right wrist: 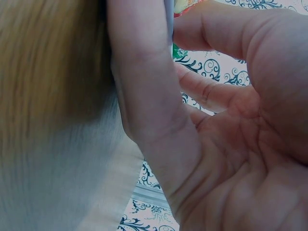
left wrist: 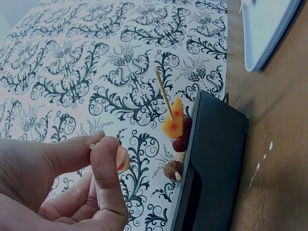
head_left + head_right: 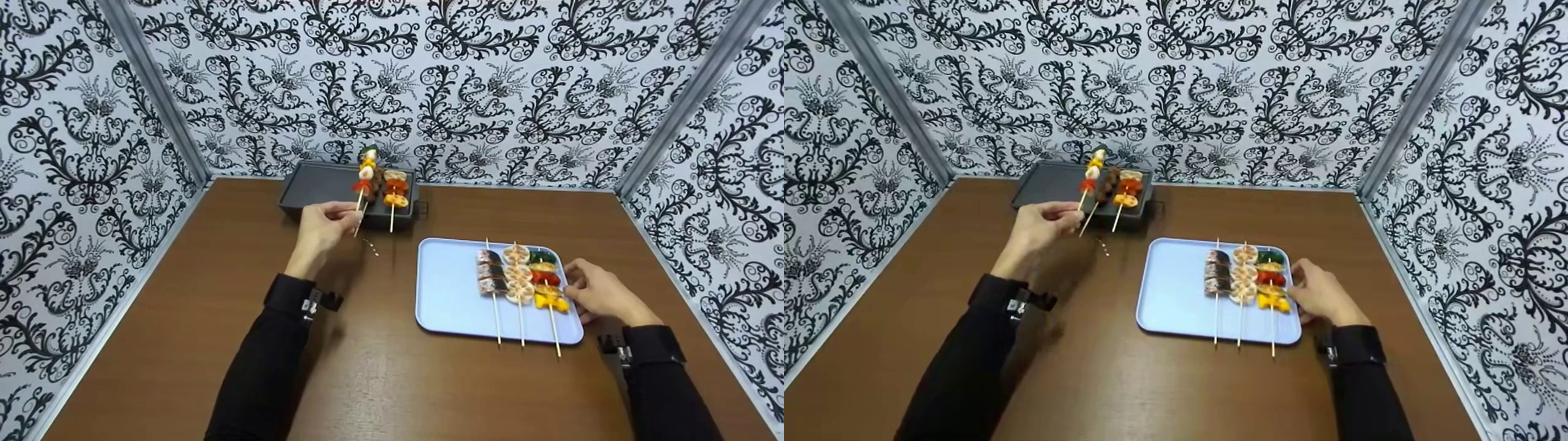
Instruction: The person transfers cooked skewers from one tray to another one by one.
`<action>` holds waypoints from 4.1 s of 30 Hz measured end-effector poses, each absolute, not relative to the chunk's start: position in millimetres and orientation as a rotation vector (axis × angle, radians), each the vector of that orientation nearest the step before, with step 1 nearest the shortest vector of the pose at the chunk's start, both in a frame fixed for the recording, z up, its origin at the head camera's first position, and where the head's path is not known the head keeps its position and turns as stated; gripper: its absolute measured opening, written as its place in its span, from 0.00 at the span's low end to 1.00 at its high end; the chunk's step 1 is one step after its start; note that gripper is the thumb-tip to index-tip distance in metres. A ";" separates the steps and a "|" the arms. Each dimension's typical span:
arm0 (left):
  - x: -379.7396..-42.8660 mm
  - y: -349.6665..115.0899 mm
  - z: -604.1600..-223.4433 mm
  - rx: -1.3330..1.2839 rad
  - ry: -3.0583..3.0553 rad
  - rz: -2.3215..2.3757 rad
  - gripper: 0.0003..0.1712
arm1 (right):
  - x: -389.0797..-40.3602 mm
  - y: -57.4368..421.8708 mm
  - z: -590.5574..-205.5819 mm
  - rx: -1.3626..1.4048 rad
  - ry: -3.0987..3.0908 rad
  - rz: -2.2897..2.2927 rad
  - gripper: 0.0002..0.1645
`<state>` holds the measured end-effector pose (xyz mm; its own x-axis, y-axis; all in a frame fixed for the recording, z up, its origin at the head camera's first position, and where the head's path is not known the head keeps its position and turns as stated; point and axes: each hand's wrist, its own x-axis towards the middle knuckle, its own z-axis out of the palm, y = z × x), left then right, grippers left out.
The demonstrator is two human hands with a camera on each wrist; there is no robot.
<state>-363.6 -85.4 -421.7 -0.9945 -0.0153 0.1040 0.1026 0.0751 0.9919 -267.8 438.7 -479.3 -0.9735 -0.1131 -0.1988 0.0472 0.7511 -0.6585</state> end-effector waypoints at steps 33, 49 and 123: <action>-335.8 -57.5 -406.4 -0.315 -2.395 -1.827 0.15 | -269.7 440.7 -482.8 -0.035 2.736 -1.012 0.27; -323.4 -40.3 -408.2 -0.382 -2.389 -1.925 0.14 | -269.2 439.4 -480.5 -0.034 2.732 -1.016 0.28; -252.5 36.2 -465.9 -0.413 -2.763 -1.833 0.17 | -268.6 437.8 -475.9 -0.062 2.723 -0.982 0.28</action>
